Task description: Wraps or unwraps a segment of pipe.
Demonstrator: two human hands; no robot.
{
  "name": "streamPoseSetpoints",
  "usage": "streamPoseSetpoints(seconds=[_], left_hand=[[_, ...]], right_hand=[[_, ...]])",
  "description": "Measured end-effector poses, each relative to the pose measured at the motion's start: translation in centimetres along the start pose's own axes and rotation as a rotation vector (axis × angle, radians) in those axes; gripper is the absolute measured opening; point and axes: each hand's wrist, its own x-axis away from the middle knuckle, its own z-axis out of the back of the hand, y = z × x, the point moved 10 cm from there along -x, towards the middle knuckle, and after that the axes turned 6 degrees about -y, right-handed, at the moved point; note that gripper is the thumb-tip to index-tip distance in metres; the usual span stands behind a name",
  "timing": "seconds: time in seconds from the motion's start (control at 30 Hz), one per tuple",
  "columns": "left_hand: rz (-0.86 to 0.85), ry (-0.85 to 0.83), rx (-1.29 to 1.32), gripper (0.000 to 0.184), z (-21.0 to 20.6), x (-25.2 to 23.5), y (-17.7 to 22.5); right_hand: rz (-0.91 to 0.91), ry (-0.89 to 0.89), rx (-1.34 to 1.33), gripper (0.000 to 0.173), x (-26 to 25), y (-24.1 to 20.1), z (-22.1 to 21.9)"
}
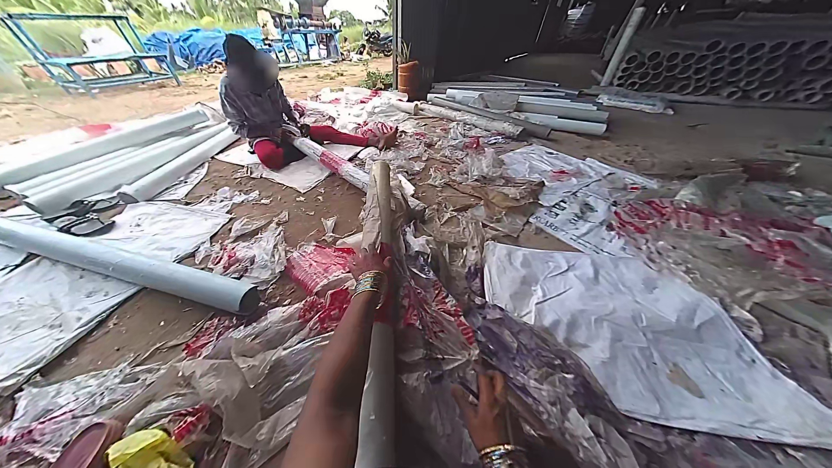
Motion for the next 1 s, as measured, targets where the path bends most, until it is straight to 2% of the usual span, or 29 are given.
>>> streamPoseSetpoints(seconds=[0.07, 0.1, 0.13, 0.27, 0.33, 0.43, 0.53, 0.7, 0.8, 0.9, 1.0], left_hand=[[0.024, 0.040, -0.074, 0.072, -1.0, -2.4, 0.5], [0.039, 0.058, -0.084, 0.073, -1.4, -3.5, 0.4], [0.055, 0.073, -0.086, 0.072, -1.8, -4.6, 0.1], [0.103, 0.052, -0.124, 0.059, -2.7, -7.1, -1.3], [0.075, 0.014, -0.134, 0.045, -3.0, -7.4, -1.6], [0.020, 0.023, -0.192, 0.037, -3.3, -8.2, -2.0], [0.010, 0.077, -0.131, 0.040, -3.2, -9.5, -3.1], [0.078, 0.071, 0.085, 0.043, -1.1, -9.6, -5.7], [0.082, 0.109, 0.178, 0.043, -1.5, -10.5, -7.8], [0.120, 0.115, 0.229, 0.043, -1.6, -10.4, -9.3], [0.142, 0.097, 0.182, 0.046, -1.9, -10.1, -9.1]], right_hand=[[-0.125, -0.122, 0.031, 0.085, -0.8, 0.9, -1.1], [-0.163, -0.161, 0.057, 0.088, -1.1, 1.4, -1.6], [-0.183, -0.180, 0.077, 0.085, -1.3, 1.8, -1.9], [-0.225, -0.264, 0.139, 0.039, -2.0, 3.2, -2.6], [-0.242, -0.280, 0.170, 0.032, -1.7, 4.1, -2.6], [-0.267, -0.327, 0.191, 0.029, -1.2, 6.0, -3.0], [-0.273, -0.362, 0.213, 0.030, -0.9, 7.4, -2.4], [-0.196, -0.342, 0.211, 0.026, -1.6, 8.0, -1.4], [-0.238, -0.373, 0.222, 0.028, -1.9, 9.8, -0.6], [-0.262, -0.368, 0.197, 0.029, -2.2, 10.8, 0.4], [-0.302, -0.384, 0.194, 0.031, -2.4, 11.9, 0.9]])
